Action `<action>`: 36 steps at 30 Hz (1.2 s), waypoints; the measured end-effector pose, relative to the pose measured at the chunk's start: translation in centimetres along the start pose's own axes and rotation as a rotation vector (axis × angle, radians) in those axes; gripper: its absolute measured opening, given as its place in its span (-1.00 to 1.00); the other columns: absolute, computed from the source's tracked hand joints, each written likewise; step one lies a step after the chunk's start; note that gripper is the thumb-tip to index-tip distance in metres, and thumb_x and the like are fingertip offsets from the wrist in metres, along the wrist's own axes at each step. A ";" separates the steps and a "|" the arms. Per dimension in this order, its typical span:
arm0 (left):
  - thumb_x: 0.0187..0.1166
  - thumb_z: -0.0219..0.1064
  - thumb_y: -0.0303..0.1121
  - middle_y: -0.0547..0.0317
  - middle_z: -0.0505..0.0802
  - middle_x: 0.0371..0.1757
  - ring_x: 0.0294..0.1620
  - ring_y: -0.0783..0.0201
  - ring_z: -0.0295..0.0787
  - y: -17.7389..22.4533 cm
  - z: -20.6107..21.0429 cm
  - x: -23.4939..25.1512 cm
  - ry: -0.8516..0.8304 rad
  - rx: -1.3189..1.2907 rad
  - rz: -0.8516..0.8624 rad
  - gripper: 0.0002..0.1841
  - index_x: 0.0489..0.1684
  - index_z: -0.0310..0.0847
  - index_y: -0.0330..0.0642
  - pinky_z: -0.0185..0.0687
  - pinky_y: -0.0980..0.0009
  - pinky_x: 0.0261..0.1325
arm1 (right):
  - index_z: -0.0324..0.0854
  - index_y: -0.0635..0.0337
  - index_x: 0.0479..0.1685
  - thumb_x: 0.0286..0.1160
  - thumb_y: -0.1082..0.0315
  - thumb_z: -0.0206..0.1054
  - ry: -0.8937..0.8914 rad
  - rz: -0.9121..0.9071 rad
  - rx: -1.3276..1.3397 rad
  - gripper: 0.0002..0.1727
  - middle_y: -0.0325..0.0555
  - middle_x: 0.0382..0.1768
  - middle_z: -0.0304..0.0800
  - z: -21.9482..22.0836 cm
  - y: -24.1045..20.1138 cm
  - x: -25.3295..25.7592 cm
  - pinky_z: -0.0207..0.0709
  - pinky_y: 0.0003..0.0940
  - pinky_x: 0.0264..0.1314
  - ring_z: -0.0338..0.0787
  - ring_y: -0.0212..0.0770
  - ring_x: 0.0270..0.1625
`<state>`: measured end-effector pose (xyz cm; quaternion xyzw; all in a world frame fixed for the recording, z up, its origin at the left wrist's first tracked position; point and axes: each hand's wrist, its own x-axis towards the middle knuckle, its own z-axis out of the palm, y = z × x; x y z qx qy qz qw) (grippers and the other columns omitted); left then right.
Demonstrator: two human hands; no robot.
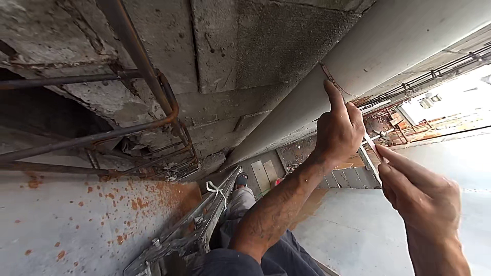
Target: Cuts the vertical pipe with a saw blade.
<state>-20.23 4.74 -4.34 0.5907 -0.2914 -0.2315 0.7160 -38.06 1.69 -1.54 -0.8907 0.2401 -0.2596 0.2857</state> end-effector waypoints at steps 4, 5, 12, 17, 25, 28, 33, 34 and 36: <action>0.75 0.02 -0.47 -0.03 0.69 -0.47 -0.48 0.15 0.67 0.3 -0.8 3.7 0.026 0.001 -0.012 -0.23 0.87 -0.43 -0.43 0.67 0.19 -0.30 | 0.70 0.13 0.40 0.64 0.28 0.20 0.011 -0.010 0.027 -0.58 -0.52 -0.62 0.55 1.4 -0.3 3.8 0.28 -0.68 -0.70 0.33 -0.66 -0.72; 0.75 0.00 -0.48 -0.08 0.71 -0.42 -0.41 0.11 0.70 0.4 -0.8 4.3 0.049 -0.004 -0.024 -0.24 0.87 -0.41 -0.42 0.68 0.16 -0.22 | 0.69 0.08 0.43 0.65 0.29 0.20 0.014 0.000 0.041 -0.58 -0.51 -0.63 0.55 1.6 -0.4 4.3 0.27 -0.67 -0.72 0.33 -0.64 -0.74; 0.77 -0.01 -0.46 0.04 0.58 -0.58 -0.65 0.20 0.58 0.3 -0.3 0.6 -0.036 0.010 0.012 -0.22 0.87 -0.52 -0.34 0.57 0.26 -0.58 | 0.68 0.26 0.41 0.66 0.31 0.19 0.006 0.028 0.037 -0.58 -0.52 -0.58 0.60 0.1 -0.3 0.6 0.25 -0.71 -0.72 0.33 -0.68 -0.71; 0.76 0.00 -0.47 -0.10 0.72 -0.33 -0.34 0.08 0.70 0.5 -1.2 4.6 0.023 -0.005 -0.030 -0.24 0.89 -0.44 -0.37 0.67 0.15 -0.17 | 0.70 0.07 0.43 0.63 0.31 0.20 0.033 0.026 0.046 -0.57 -0.50 -0.64 0.54 2.2 -0.7 4.4 0.24 -0.65 -0.75 0.31 -0.61 -0.75; 0.74 0.02 -0.49 0.01 0.65 -0.52 -0.53 0.18 0.64 0.3 -0.9 2.5 -0.013 0.030 0.021 -0.24 0.85 -0.41 -0.48 0.64 0.22 -0.39 | 0.71 0.18 0.37 0.64 0.29 0.20 0.029 0.037 0.049 -0.59 -0.54 -0.63 0.55 1.4 -0.9 2.4 0.25 -0.68 -0.74 0.32 -0.67 -0.74; 0.75 0.00 -0.47 -0.11 0.72 -0.34 -0.34 0.07 0.72 0.8 -1.1 4.4 0.015 0.004 -0.052 -0.25 0.88 -0.38 -0.38 0.68 0.13 -0.18 | 0.70 0.07 0.43 0.64 0.27 0.21 0.048 0.046 0.049 -0.58 -0.48 -0.62 0.56 2.1 -1.3 4.1 0.28 -0.63 -0.75 0.33 -0.59 -0.75; 0.77 0.02 -0.44 0.03 0.58 -0.56 -0.66 0.16 0.57 0.9 -1.1 0.0 -0.059 -0.005 -0.015 -0.22 0.90 -0.47 -0.21 0.55 0.25 -0.62 | 0.68 0.22 0.41 0.65 0.31 0.19 0.045 0.071 0.081 -0.58 -0.51 -0.61 0.59 0.9 -1.2 0.1 0.24 -0.67 -0.76 0.32 -0.64 -0.74; 0.76 0.02 -0.46 0.01 0.59 -0.55 -0.63 0.16 0.59 0.7 -1.1 0.3 -0.062 0.008 -0.002 -0.23 0.89 -0.45 -0.27 0.56 0.24 -0.58 | 0.68 0.22 0.40 0.64 0.31 0.19 0.043 0.073 0.083 -0.58 -0.53 -0.62 0.58 1.1 -1.1 0.3 0.25 -0.68 -0.76 0.33 -0.65 -0.74; 0.77 0.02 -0.46 -0.10 0.70 -0.44 -0.50 0.09 0.70 0.3 -1.3 2.4 -0.032 0.029 0.003 -0.26 0.87 -0.37 -0.37 0.68 0.15 -0.41 | 0.71 0.16 0.37 0.63 0.28 0.19 0.053 0.070 0.046 -0.59 -0.53 -0.63 0.55 2.2 -1.3 2.4 0.27 -0.65 -0.75 0.33 -0.64 -0.75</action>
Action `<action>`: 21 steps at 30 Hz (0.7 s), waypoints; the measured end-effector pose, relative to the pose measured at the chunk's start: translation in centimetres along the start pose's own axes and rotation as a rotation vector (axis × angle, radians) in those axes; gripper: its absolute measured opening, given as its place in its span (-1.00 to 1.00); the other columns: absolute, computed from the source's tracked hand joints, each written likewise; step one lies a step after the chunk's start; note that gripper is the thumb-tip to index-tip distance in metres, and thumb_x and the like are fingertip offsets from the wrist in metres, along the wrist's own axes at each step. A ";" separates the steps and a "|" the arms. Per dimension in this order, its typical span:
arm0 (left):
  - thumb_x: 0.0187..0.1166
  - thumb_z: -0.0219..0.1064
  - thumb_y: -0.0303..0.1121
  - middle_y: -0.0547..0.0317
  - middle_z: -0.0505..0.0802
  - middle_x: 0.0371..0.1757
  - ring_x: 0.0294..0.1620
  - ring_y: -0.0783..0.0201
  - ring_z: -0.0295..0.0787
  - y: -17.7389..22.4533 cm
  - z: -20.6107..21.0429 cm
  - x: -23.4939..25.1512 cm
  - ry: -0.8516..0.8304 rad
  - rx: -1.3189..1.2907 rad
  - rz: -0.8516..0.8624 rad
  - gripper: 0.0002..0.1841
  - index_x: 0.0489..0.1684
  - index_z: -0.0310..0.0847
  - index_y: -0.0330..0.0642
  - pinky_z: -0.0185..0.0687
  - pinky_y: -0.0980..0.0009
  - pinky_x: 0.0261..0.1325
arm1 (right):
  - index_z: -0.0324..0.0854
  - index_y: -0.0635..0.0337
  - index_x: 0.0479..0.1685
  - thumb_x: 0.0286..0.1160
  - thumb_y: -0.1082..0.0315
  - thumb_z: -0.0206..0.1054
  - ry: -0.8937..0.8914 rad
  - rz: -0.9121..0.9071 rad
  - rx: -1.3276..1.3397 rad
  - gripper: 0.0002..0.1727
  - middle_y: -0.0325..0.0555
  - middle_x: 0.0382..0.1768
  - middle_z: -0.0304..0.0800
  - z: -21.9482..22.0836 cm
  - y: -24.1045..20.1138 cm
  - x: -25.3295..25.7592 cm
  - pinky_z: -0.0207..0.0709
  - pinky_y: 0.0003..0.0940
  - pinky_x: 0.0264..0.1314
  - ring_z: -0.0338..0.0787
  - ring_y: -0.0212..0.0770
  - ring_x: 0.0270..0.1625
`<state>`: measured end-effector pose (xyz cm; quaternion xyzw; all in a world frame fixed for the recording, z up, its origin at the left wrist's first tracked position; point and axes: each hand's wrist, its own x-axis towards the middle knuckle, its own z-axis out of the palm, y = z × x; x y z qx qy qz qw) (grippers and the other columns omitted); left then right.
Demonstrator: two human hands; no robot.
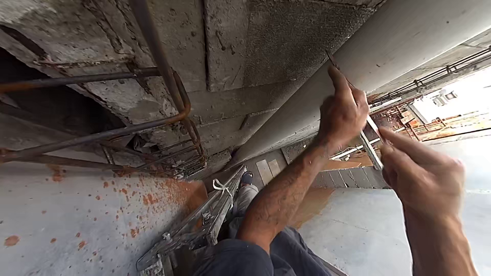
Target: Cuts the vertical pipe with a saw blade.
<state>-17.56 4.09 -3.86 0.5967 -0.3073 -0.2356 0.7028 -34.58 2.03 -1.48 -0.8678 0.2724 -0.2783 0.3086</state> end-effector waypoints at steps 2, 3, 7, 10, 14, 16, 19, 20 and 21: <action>0.76 0.01 -0.46 -0.14 0.74 -0.33 -0.32 0.05 0.73 0.6 -0.5 2.4 0.023 -0.025 -0.067 -0.26 0.88 -0.35 -0.39 0.69 0.09 -0.15 | 0.72 0.06 0.40 0.61 0.27 0.21 0.035 0.019 0.000 -0.58 -0.48 -0.65 0.55 1.1 -0.6 1.7 0.28 -0.58 -0.77 0.32 -0.57 -0.78; 0.76 0.00 -0.45 -0.14 0.74 -0.31 -0.30 0.04 0.72 0.7 -0.5 2.7 0.027 -0.039 -0.087 -0.25 0.90 -0.38 -0.34 0.68 0.09 -0.12 | 0.72 0.02 0.41 0.63 0.26 0.21 0.036 0.017 0.003 -0.58 -0.45 -0.65 0.55 1.1 -0.8 1.9 0.28 -0.57 -0.78 0.32 -0.55 -0.78; 0.77 0.01 -0.41 -0.06 0.65 -0.49 -0.59 0.07 0.64 0.6 0.0 -1.7 -0.010 -0.017 -0.043 -0.24 0.90 -0.43 -0.18 0.62 0.15 -0.55 | 0.69 0.18 0.42 0.66 0.29 0.19 0.002 0.001 0.035 -0.58 -0.48 -0.61 0.59 -0.7 -0.2 -1.9 0.27 -0.65 -0.75 0.34 -0.62 -0.74; 0.77 0.00 -0.45 -0.07 0.67 -0.48 -0.54 0.11 0.66 -0.1 0.3 -0.8 -0.012 -0.011 -0.006 -0.25 0.88 -0.42 -0.36 0.64 0.16 -0.44 | 0.70 0.23 0.36 0.64 0.28 0.19 0.010 -0.009 0.017 -0.59 -0.52 -0.63 0.56 -0.2 -0.1 -1.2 0.28 -0.67 -0.73 0.34 -0.66 -0.73; 0.78 -0.04 -0.44 -0.15 0.72 -0.28 -0.32 0.06 0.69 0.4 -0.4 2.6 0.026 -0.059 -0.075 -0.28 0.91 -0.36 -0.30 0.66 0.12 -0.16 | 0.72 0.04 0.41 0.62 0.28 0.22 0.047 0.001 0.004 -0.58 -0.43 -0.63 0.58 1.3 -0.8 1.6 0.29 -0.58 -0.76 0.34 -0.54 -0.77; 0.78 -0.04 -0.41 -0.17 0.71 -0.28 -0.37 0.02 0.70 0.2 -0.1 0.3 0.007 -0.031 -0.051 -0.28 0.92 -0.37 -0.19 0.67 0.11 -0.31 | 0.70 0.02 0.45 0.67 0.24 0.20 0.014 0.021 -0.014 -0.57 -0.40 -0.59 0.60 0.2 -0.6 -0.3 0.27 -0.56 -0.74 0.34 -0.53 -0.74; 0.78 -0.04 -0.43 -0.07 0.65 -0.47 -0.57 0.12 0.61 -0.4 1.0 -1.8 0.014 -0.026 0.009 -0.25 0.90 -0.45 -0.32 0.60 0.17 -0.50 | 0.71 0.20 0.38 0.65 0.27 0.21 0.006 0.008 0.029 -0.59 -0.51 -0.57 0.63 -1.1 -0.2 -2.5 0.28 -0.69 -0.74 0.37 -0.66 -0.72; 0.78 -0.04 -0.43 -0.11 0.67 -0.43 -0.54 0.09 0.64 -0.5 0.9 -1.8 0.007 -0.020 0.005 -0.25 0.90 -0.43 -0.31 0.62 0.15 -0.48 | 0.71 0.20 0.36 0.65 0.27 0.22 0.002 0.008 0.026 -0.60 -0.52 -0.58 0.62 -0.9 -0.2 -2.2 0.28 -0.70 -0.73 0.37 -0.66 -0.71; 0.78 -0.03 -0.42 -0.17 0.72 -0.36 -0.47 0.04 0.69 -0.4 0.5 -1.1 0.005 -0.011 -0.008 -0.26 0.90 -0.41 -0.29 0.66 0.12 -0.42 | 0.72 0.18 0.34 0.64 0.25 0.22 0.003 0.002 0.009 -0.60 -0.51 -0.59 0.60 -0.4 -0.1 -1.1 0.29 -0.68 -0.72 0.37 -0.66 -0.72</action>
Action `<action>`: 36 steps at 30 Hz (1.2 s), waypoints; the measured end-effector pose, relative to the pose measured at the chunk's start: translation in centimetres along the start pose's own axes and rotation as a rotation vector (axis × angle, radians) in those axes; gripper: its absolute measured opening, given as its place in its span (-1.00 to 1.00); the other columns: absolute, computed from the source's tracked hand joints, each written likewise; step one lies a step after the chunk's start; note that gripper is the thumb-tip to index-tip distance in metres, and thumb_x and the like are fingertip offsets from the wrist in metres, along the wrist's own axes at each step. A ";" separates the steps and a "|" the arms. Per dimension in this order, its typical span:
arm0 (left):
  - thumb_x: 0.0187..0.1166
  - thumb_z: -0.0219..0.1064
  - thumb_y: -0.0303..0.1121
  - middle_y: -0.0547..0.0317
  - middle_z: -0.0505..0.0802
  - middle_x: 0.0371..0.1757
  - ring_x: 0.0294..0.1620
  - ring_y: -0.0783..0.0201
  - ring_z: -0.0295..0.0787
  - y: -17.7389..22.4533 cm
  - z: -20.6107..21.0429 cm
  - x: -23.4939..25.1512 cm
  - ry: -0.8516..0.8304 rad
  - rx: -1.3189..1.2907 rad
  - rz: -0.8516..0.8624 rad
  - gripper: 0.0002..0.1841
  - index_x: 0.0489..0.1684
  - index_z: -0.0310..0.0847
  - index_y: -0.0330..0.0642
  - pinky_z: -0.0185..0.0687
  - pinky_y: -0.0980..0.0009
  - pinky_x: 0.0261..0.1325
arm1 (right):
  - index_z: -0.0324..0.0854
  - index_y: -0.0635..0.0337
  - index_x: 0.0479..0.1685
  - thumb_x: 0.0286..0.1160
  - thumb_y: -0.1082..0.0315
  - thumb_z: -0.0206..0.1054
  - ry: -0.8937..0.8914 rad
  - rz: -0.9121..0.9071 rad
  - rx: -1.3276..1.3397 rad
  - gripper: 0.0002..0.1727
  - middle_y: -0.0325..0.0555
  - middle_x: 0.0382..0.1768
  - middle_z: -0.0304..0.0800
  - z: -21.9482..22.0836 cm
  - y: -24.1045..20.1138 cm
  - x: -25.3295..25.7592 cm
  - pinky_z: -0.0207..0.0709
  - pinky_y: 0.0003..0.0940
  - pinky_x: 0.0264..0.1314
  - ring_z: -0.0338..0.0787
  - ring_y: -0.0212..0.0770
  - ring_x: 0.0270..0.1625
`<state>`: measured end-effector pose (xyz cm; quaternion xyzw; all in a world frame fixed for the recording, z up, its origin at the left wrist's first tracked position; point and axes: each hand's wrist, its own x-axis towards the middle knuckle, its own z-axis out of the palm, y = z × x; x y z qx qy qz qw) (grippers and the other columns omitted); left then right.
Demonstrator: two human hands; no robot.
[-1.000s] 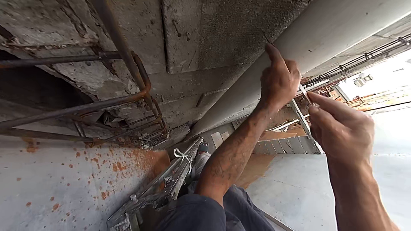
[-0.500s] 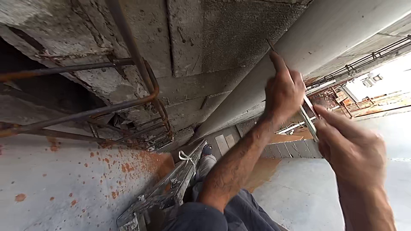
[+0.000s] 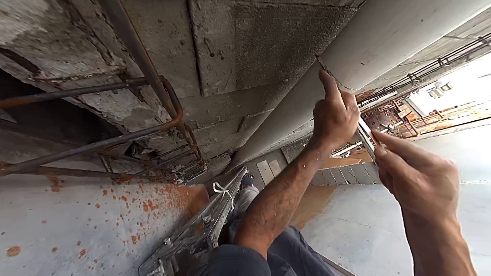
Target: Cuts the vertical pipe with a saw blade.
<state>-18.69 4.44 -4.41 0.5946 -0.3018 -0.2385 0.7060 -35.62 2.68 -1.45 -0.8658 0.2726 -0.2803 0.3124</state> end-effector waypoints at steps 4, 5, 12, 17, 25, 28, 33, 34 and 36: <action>0.78 -0.04 -0.45 -0.10 0.70 -0.34 -0.40 0.09 0.67 0.8 -0.4 3.8 0.064 -0.042 -0.072 -0.28 0.91 -0.34 -0.30 0.67 0.14 -0.25 | 0.73 0.04 0.40 0.62 0.25 0.21 0.024 0.013 -0.022 -0.58 -0.43 -0.66 0.54 1.4 -0.4 2.9 0.27 -0.56 -0.79 0.33 -0.53 -0.78; 0.78 -0.04 -0.44 -0.11 0.71 -0.34 -0.39 0.08 0.68 0.8 -0.3 3.3 0.065 -0.036 -0.066 -0.27 0.91 -0.37 -0.28 0.67 0.12 -0.24 | 0.72 0.02 0.43 0.64 0.24 0.22 0.011 0.012 -0.011 -0.57 -0.42 -0.65 0.56 0.9 -0.2 2.3 0.26 -0.56 -0.79 0.32 -0.52 -0.78; 0.77 -0.03 -0.44 -0.16 0.71 -0.37 -0.45 0.04 0.70 0.2 0.0 0.6 0.034 0.020 0.017 -0.27 0.88 -0.39 -0.33 0.66 0.13 -0.38 | 0.73 0.13 0.35 0.64 0.26 0.22 -0.017 -0.012 0.013 -0.61 -0.51 -0.63 0.56 -0.2 0.7 1.1 0.29 -0.65 -0.73 0.34 -0.63 -0.74; 0.74 -0.02 -0.48 -0.08 0.71 -0.38 -0.40 0.09 0.70 0.6 0.6 2.3 0.103 -0.016 -0.019 -0.24 0.90 -0.42 -0.32 0.68 0.14 -0.23 | 0.70 0.03 0.45 0.66 0.24 0.21 -0.027 -0.002 -0.009 -0.57 -0.43 -0.63 0.57 -0.3 0.9 1.5 0.27 -0.57 -0.76 0.33 -0.54 -0.76; 0.73 0.01 -0.48 -0.19 0.77 -0.30 -0.35 0.03 0.75 0.3 0.3 2.3 0.084 0.027 0.009 -0.24 0.89 -0.38 -0.37 0.70 0.10 -0.21 | 0.71 0.12 0.37 0.60 0.30 0.21 -0.005 0.005 -0.002 -0.58 -0.47 -0.66 0.54 0.3 1.0 2.3 0.27 -0.59 -0.76 0.32 -0.58 -0.77; 0.75 -0.02 -0.45 -0.15 0.74 -0.31 -0.37 0.05 0.72 0.5 0.7 2.0 0.106 0.010 -0.019 -0.24 0.91 -0.41 -0.29 0.68 0.13 -0.24 | 0.71 0.01 0.44 0.65 0.25 0.22 -0.023 0.016 0.014 -0.57 -0.42 -0.63 0.57 -0.2 0.9 1.6 0.26 -0.57 -0.77 0.32 -0.54 -0.77; 0.76 -0.03 -0.46 -0.04 0.64 -0.51 -0.58 0.14 0.61 -0.3 1.3 -0.5 0.038 0.017 0.025 -0.23 0.89 -0.49 -0.36 0.60 0.19 -0.47 | 0.72 0.18 0.35 0.62 0.30 0.20 -0.036 0.014 0.058 -0.60 -0.52 -0.61 0.60 -1.4 1.3 -0.6 0.26 -0.70 -0.74 0.34 -0.66 -0.74; 0.74 -0.02 -0.47 -0.05 0.67 -0.47 -0.52 0.13 0.64 0.0 0.8 0.5 0.041 0.014 0.011 -0.24 0.89 -0.43 -0.39 0.63 0.16 -0.37 | 0.73 0.16 0.34 0.62 0.28 0.21 -0.027 0.004 0.040 -0.60 -0.51 -0.62 0.60 -0.8 1.2 0.5 0.29 -0.67 -0.74 0.36 -0.65 -0.74; 0.75 -0.02 -0.47 -0.17 0.77 -0.31 -0.32 0.04 0.76 0.7 -0.2 2.8 0.056 0.018 -0.029 -0.28 0.87 -0.32 -0.42 0.71 0.09 -0.15 | 0.72 0.12 0.36 0.58 0.30 0.22 -0.002 0.011 0.023 -0.59 -0.45 -0.62 0.61 0.6 0.7 2.4 0.32 -0.59 -0.75 0.36 -0.58 -0.76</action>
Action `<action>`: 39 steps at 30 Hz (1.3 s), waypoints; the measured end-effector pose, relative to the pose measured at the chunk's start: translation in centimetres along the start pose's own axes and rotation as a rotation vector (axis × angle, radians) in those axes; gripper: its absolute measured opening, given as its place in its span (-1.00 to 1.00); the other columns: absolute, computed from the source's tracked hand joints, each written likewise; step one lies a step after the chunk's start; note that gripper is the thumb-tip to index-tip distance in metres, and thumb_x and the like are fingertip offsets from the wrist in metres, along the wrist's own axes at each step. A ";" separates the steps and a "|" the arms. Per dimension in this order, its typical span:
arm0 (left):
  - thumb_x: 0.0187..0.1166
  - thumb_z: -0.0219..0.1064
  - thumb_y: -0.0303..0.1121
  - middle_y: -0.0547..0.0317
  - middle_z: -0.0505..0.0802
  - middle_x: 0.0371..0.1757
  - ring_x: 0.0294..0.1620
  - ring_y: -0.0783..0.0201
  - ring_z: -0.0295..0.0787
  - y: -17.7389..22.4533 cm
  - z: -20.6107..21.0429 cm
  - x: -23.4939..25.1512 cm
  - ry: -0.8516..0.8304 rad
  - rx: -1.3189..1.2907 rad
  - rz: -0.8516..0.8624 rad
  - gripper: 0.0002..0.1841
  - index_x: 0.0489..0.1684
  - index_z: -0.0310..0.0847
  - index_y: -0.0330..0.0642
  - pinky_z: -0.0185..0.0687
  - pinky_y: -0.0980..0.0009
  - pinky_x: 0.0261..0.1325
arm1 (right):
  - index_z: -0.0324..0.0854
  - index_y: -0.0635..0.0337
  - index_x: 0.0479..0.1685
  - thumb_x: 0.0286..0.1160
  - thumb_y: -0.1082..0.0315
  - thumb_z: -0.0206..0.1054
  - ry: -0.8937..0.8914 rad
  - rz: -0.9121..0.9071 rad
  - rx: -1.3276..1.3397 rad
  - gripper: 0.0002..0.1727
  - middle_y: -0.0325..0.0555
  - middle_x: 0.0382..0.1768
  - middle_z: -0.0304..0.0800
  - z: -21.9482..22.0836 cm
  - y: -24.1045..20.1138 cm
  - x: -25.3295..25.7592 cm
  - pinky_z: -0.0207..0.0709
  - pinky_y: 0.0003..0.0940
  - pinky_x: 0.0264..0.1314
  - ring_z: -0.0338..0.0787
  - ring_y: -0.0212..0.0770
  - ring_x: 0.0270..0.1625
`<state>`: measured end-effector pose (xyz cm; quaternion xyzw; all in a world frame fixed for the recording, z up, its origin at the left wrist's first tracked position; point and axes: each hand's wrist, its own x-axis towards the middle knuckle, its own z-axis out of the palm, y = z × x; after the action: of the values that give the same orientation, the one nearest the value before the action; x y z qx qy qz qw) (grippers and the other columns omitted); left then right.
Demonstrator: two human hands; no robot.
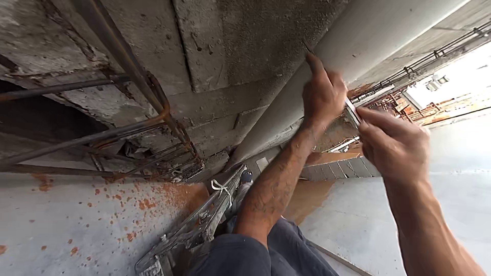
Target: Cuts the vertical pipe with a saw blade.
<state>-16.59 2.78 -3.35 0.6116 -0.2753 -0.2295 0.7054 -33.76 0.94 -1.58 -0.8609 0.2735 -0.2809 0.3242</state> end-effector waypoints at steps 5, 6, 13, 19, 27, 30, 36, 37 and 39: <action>0.78 -0.06 -0.41 -0.13 0.71 -0.40 -0.51 0.07 0.69 -0.5 0.8 -2.7 -0.006 -0.034 0.016 -0.25 0.92 -0.45 -0.23 0.67 0.12 -0.44 | 0.72 0.03 0.42 0.66 0.24 0.20 -0.033 0.010 -0.001 -0.58 -0.42 -0.61 0.59 -1.7 0.1 -2.4 0.27 -0.56 -0.75 0.33 -0.54 -0.75; 0.78 -0.07 -0.42 -0.06 0.66 -0.49 -0.61 0.13 0.64 -0.8 1.2 -3.1 -0.011 -0.040 0.045 -0.24 0.91 -0.50 -0.27 0.64 0.17 -0.55 | 0.72 0.11 0.40 0.65 0.27 0.20 -0.031 0.003 0.019 -0.59 -0.46 -0.61 0.60 -2.1 0.3 -2.9 0.26 -0.62 -0.76 0.33 -0.59 -0.74; 0.78 -0.09 -0.45 -0.15 0.72 -0.29 -0.43 0.09 0.70 0.0 -0.3 1.3 -0.019 -0.066 -0.025 -0.31 0.90 -0.32 -0.30 0.69 0.14 -0.33 | 0.73 0.02 0.39 0.64 0.27 0.21 0.012 0.006 -0.011 -0.60 -0.42 -0.64 0.56 0.4 -1.4 0.9 0.28 -0.55 -0.82 0.34 -0.51 -0.79; 0.76 -0.06 -0.45 -0.11 0.70 -0.40 -0.44 0.07 0.68 0.2 0.2 -2.0 -0.064 -0.049 -0.026 -0.28 0.90 -0.38 -0.35 0.67 0.11 -0.28 | 0.73 0.16 0.35 0.64 0.27 0.22 0.001 0.012 0.044 -0.61 -0.52 -0.62 0.59 -0.9 -1.0 -2.2 0.27 -0.68 -0.77 0.34 -0.64 -0.76; 0.79 -0.09 -0.41 -0.17 0.71 -0.33 -0.47 0.02 0.70 0.4 -0.4 -1.8 -0.075 -0.058 -0.050 -0.30 0.91 -0.35 -0.19 0.68 0.09 -0.41 | 0.73 0.04 0.39 0.65 0.22 0.21 0.013 0.043 0.001 -0.59 -0.44 -0.62 0.58 -0.5 -1.8 -2.0 0.25 -0.56 -0.78 0.32 -0.53 -0.77; 0.75 -0.05 -0.47 -0.13 0.72 -0.39 -0.42 0.06 0.70 0.0 -0.2 -1.2 -0.073 -0.049 -0.022 -0.27 0.89 -0.37 -0.37 0.68 0.09 -0.25 | 0.73 0.16 0.34 0.62 0.29 0.21 0.026 0.012 0.042 -0.61 -0.51 -0.62 0.59 0.2 -1.1 -2.0 0.28 -0.66 -0.76 0.35 -0.63 -0.75; 0.80 -0.10 -0.43 -0.09 0.69 -0.37 -0.50 0.12 0.63 -0.2 -1.0 1.3 -0.092 -0.099 -0.043 -0.31 0.92 -0.34 -0.26 0.63 0.17 -0.41 | 0.71 0.03 0.42 0.63 0.26 0.21 0.040 0.034 -0.016 -0.58 -0.42 -0.65 0.54 1.4 -1.5 -0.6 0.26 -0.55 -0.77 0.32 -0.51 -0.77; 0.79 -0.08 -0.44 -0.09 0.70 -0.40 -0.49 0.10 0.68 -0.3 -0.7 0.1 -0.100 -0.099 -0.024 -0.30 0.91 -0.36 -0.29 0.69 0.12 -0.36 | 0.70 0.06 0.42 0.65 0.26 0.20 0.026 0.033 -0.028 -0.58 -0.44 -0.63 0.56 0.7 -1.7 -1.6 0.26 -0.56 -0.76 0.32 -0.54 -0.75; 0.80 -0.06 -0.44 -0.03 0.66 -0.49 -0.52 0.12 0.68 -0.4 -0.3 -1.0 -0.119 -0.121 0.002 -0.27 0.90 -0.43 -0.32 0.71 0.13 -0.35 | 0.71 0.20 0.36 0.62 0.32 0.18 0.031 0.023 0.003 -0.59 -0.52 -0.64 0.55 0.0 -1.6 -2.6 0.23 -0.66 -0.78 0.31 -0.62 -0.76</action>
<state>-17.14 3.66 -3.87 0.5528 -0.3029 -0.2810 0.7237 -35.06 3.72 -1.24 -0.8527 0.2879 -0.2910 0.3245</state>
